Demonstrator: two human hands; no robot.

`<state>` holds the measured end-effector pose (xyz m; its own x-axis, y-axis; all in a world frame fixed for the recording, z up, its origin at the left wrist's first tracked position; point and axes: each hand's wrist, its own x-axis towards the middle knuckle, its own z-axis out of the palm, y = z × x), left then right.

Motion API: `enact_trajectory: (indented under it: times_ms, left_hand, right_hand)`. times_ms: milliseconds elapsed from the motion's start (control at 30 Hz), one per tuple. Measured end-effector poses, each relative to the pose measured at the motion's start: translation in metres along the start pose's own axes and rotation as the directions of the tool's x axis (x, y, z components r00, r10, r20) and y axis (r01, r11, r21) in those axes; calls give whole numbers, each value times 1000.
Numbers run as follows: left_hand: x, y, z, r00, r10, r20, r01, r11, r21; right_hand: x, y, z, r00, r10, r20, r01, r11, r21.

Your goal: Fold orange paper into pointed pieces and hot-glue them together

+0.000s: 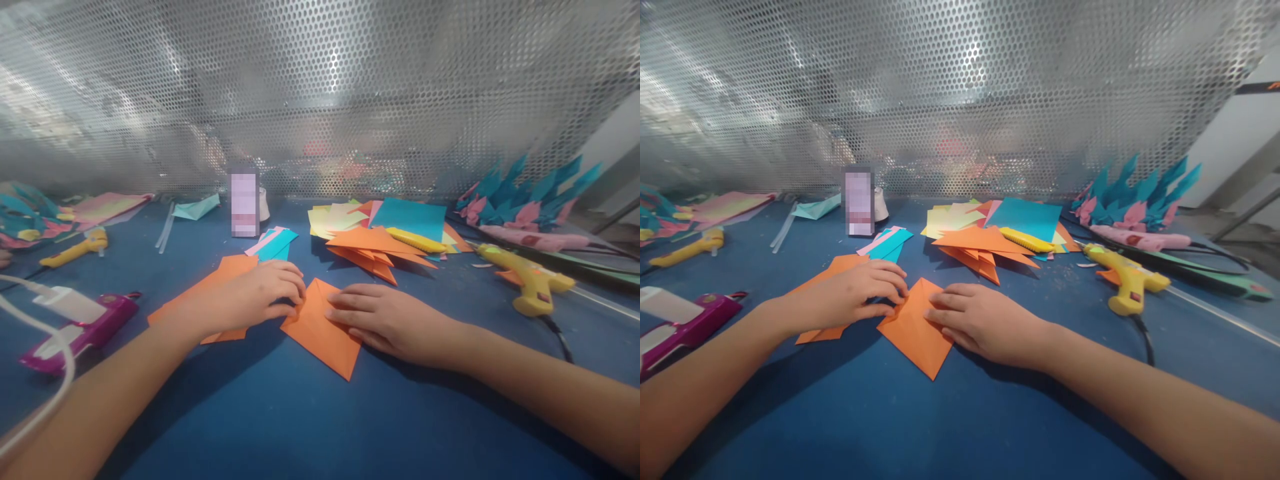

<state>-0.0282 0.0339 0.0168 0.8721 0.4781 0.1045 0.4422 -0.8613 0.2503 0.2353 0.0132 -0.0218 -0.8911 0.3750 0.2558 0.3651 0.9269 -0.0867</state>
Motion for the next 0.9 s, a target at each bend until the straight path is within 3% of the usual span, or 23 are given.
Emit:
enact_trajectory:
  times_ms: [200,433,600,900]
  left_hand:
    - [-4,-5,-3,998,-12,61,15,998,-53]
    - [-13,-4,-5,962,-209,177,226,971,-76]
    - [-16,4,-8,941,-248,231,275,957,-92]
    - [-10,2,4,936,-284,210,307,947,-89]
  right_hand:
    - [1,0,1,1000,4,6,-4,1000,-10]
    - [0,0,2,1000,-2,-4,2,1000,-9]
    - [0,0,3,1000,-7,-18,7,999,-31]
    - [1,-1,3,999,-29,-36,27,999,-47]
